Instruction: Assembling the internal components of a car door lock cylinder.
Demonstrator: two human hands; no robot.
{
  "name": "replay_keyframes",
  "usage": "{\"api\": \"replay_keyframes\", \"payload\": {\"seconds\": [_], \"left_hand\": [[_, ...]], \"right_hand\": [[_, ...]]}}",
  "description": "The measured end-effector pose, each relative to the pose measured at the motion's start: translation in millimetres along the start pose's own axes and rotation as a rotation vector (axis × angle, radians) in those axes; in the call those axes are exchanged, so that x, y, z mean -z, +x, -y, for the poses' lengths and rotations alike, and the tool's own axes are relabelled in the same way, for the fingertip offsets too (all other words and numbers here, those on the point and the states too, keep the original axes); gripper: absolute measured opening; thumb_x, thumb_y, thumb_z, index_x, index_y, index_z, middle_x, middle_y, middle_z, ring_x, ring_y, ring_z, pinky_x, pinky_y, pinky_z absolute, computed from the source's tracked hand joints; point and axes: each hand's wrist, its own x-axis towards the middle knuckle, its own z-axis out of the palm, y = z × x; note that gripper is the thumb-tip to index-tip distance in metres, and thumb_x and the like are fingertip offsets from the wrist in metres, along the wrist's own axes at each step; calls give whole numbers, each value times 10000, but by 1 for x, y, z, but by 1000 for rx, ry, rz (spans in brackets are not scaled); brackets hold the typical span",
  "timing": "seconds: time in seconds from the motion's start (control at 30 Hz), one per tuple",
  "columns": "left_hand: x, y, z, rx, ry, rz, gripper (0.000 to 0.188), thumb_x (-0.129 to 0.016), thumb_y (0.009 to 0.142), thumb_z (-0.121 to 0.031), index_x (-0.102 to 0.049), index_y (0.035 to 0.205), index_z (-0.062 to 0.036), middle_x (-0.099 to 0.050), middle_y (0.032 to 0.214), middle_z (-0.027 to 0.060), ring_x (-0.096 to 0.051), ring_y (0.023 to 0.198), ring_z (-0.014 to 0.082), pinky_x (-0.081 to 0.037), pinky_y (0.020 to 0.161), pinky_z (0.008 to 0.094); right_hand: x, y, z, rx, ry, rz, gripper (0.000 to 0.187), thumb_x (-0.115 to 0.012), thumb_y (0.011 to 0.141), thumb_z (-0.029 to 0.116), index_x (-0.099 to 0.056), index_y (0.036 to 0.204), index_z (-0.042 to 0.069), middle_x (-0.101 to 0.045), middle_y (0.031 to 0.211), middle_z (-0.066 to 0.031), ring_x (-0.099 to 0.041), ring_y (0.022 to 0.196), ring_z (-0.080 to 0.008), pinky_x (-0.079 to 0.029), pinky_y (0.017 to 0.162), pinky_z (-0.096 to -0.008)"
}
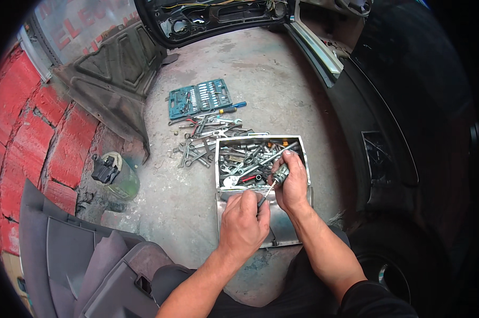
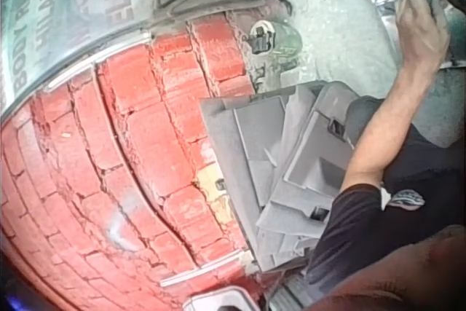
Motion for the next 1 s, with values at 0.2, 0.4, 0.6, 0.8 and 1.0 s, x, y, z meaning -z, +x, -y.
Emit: {"api": "replay_keyframes", "payload": {"seconds": [0.2, 0.4, 0.6, 0.8, 1.0], "left_hand": [[5, 1, 6, 59, 43, 73, 189, -759, 878, -37, -599, 965, 13, -710, 880, 208, -692, 799, 418, -550, 730, 506], [-9, -7, 13, 103, -51, -33, 165, -742, 912, -52, -609, 981, 16, -703, 883, 244, -710, 789, 424, -560, 715, 485], [-24, -5, 21, 137, -20, -48, 181, -757, 916, -57, -622, 1005, 25, -720, 906, 233, -743, 813, 389, -579, 718, 445], [-15, -11, 9, 223, -302, -43, 213, -781, 937, -127, -641, 1011, 16, -731, 924, 196, -705, 880, 362, -561, 784, 457], [-9, -13, 1, 412, -586, 36, 222, -731, 1023, -190, -682, 1026, 26, -749, 870, 98, -705, 801, 146, -565, 764, 335]], "right_hand": [[-5, -5, -12, 16, -51, 107, 230, -538, 1098, 284, -538, 938, 119, -565, 763, -23, -543, 636, -136, -490, 531, -319], [-13, -12, -4, -138, 29, 17, 259, -515, 1094, 304, -518, 906, 127, -546, 721, -24, -499, 581, -134, -421, 500, -310], [-7, -13, -25, -69, -104, 21, 269, -510, 1092, 311, -525, 912, 112, -560, 744, -55, -545, 658, -160, -489, 597, -321], [-17, -26, 8, -42, -5, 128, 284, -491, 1103, 336, -494, 927, 113, -562, 765, -67, -532, 657, -171, -495, 600, -333], [-19, -29, 17, -20, 96, 258, 319, -464, 1117, 351, -484, 917, 104, -535, 745, -73, -474, 610, -169, -405, 534, -333]]}}
